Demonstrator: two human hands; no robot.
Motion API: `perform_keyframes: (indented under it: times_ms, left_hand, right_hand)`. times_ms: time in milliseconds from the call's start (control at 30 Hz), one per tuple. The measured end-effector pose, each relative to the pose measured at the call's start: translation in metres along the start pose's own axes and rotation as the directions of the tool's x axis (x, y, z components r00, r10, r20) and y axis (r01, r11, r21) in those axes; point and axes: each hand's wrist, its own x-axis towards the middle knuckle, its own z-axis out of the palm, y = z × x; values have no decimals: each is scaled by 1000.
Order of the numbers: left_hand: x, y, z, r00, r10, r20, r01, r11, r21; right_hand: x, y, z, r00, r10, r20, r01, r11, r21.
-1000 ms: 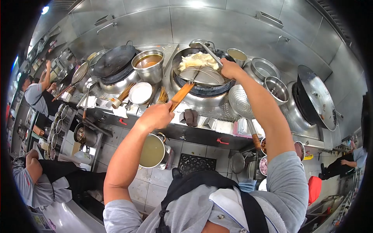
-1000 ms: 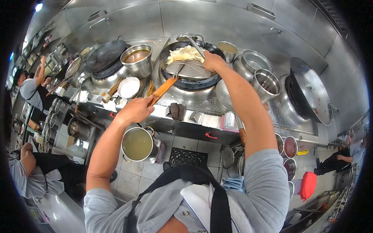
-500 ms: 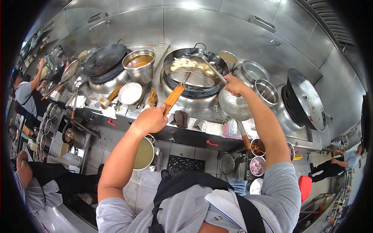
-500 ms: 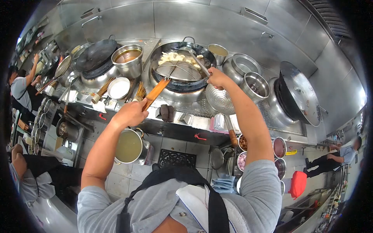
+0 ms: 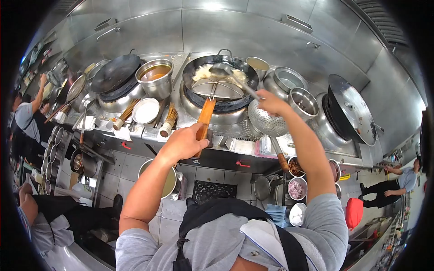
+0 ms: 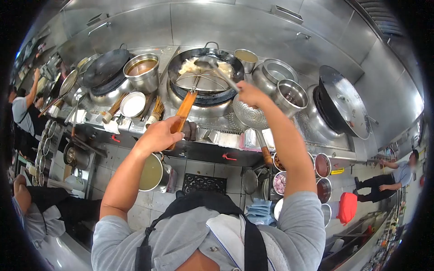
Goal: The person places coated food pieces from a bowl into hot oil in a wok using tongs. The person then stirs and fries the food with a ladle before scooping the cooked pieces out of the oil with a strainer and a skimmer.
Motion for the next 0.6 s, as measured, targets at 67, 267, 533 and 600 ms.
perform_keyframes:
  times_ms: [67, 267, 533, 600]
  left_hand:
    - [-6, 4, -2, 1000, -19, 19, 20, 996, -82]
    - [-35, -7, 10, 995, -71, -74, 50, 965, -259]
    - [-80, -29, 35, 955, -161, -250, -46, 751, -659]
    - [-100, -45, 44, 944, -282, -172, 42, 619, -784]
  right_hand:
    - [24, 3, 15, 998, 42, 43, -45, 997, 64]
    - [26, -3, 24, 993, 3, -120, 13, 991, 133]
    - [21, 29, 22, 994, 36, -102, 0, 943, 332]
    - [-14, 50, 27, 975, -39, -221, 81, 980, 184]
